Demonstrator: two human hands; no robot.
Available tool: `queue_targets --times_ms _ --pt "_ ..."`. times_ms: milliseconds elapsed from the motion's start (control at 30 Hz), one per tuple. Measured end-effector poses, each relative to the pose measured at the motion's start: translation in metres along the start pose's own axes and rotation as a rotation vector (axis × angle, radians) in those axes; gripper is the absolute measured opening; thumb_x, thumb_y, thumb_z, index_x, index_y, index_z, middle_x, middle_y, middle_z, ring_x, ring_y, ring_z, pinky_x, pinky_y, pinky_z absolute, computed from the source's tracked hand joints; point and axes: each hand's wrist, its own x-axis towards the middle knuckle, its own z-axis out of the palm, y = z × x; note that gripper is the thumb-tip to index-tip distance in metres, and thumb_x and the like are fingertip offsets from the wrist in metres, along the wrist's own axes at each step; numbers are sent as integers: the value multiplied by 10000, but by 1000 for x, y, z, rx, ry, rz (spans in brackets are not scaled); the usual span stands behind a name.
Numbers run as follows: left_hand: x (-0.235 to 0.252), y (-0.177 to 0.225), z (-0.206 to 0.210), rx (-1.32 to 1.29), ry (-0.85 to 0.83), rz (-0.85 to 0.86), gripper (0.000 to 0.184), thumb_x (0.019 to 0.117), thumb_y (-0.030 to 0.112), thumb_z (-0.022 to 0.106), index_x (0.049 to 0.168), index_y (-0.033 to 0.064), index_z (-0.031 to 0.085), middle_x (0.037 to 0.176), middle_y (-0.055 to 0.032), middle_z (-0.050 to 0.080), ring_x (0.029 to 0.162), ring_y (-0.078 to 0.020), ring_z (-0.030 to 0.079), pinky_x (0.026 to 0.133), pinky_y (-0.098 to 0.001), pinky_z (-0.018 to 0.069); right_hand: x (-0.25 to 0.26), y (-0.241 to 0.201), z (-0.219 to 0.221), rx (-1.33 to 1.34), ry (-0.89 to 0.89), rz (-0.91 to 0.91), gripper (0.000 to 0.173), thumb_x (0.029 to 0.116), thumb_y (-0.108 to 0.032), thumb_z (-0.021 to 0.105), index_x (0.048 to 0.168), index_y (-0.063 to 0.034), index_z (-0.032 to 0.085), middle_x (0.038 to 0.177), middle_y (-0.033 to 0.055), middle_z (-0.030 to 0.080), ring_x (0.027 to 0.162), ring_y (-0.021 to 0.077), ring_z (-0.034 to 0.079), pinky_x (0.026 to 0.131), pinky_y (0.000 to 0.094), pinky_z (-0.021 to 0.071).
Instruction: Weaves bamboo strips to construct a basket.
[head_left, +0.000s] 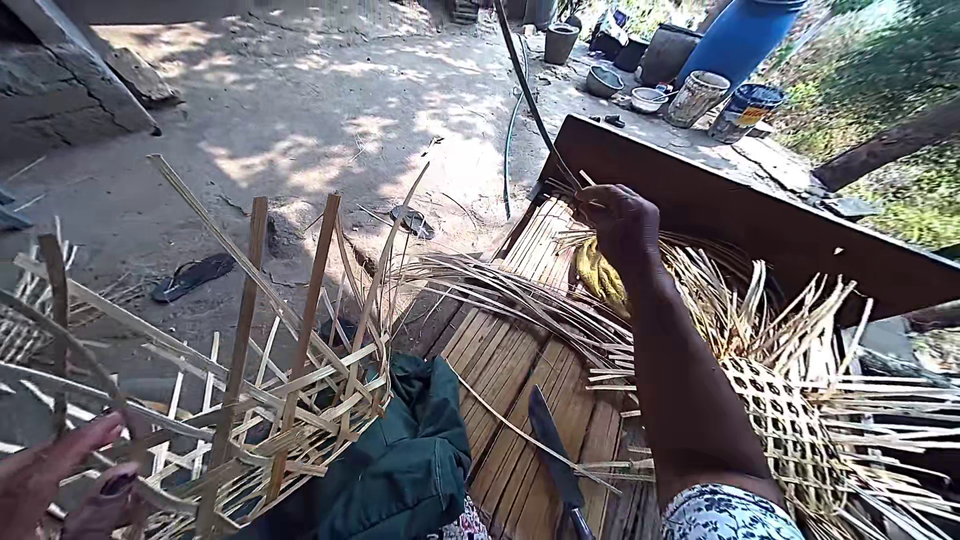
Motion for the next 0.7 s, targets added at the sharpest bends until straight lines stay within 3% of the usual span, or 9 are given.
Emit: queue_targets --times_ms 67,167,300,400,467,533,600,633,700 --pt "3 -8 1 -12 6 1 475 1066 349 517 1305 -45 632 1161 -293 651 1127 -377 609 1073 -519 401 -6 -48 -30 -3 89 -183 225 1028 -136 591 1182 -79 745 1077 153 709 975 250 690 888 427 554" --pt "10 -18 4 6 42 18 511 1065 424 497 1332 15 646 1169 -290 662 1116 -424 605 1043 -592 386 -24 -107 -61 -123 141 -422 226 1049 -143 567 1174 -103 751 1017 185 692 902 277 677 810 418 542" --pt "20 -10 4 53 104 -6 543 1047 497 489 1305 62 687 1141 -257 695 1088 -437 642 1013 -633 417 -44 -119 -72 -160 93 -650 225 1045 -98 568 1170 -86 755 1067 229 696 996 383 668 841 495 529" --pt "23 -6 4 46 128 -25 490 1047 461 511 1302 85 695 1131 -234 687 1072 -418 641 999 -647 415 -61 -74 -56 -87 -31 -599 226 1040 -133 578 1142 -34 754 1152 224 688 1096 400 654 950 534 528" --pt "23 -5 3 49 129 -35 463 1050 445 514 1306 108 701 1151 -215 690 1078 -400 644 1008 -640 414 -77 -30 -39 -111 -153 -486 237 1026 -145 575 1098 -16 761 1165 240 691 1123 441 648 962 607 509" --pt "22 -2 1 53 132 -35 442 1053 417 521 1305 101 701 1125 -217 689 1039 -393 646 981 -622 422 -100 6 -24 -223 -380 -322 197 982 -46 608 1093 -48 771 1203 260 686 1156 518 617 941 728 460" --pt "21 1 -1 19 124 -56 467 1046 409 550 1375 92 647 1132 -217 690 1052 -386 648 991 -621 422 -130 4 -7 -256 -561 -220 340 912 81 616 1172 -84 763 1281 272 660 1204 556 586 934 782 431" --pt "20 3 -2 -7 122 -80 535 1034 432 566 1442 87 583 1145 -214 691 1069 -376 647 1016 -628 406 -146 -10 3 -206 -620 -223 379 902 88 613 1202 -97 755 1308 250 657 1209 530 598 931 762 451" --pt "22 6 -2 -31 130 -125 733 996 492 607 1557 62 414 1119 -189 706 1052 -338 662 1058 -614 396 -182 -49 25 14 -706 -296 343 922 -2 641 1229 -113 748 1326 172 671 1205 402 648 959 630 527"
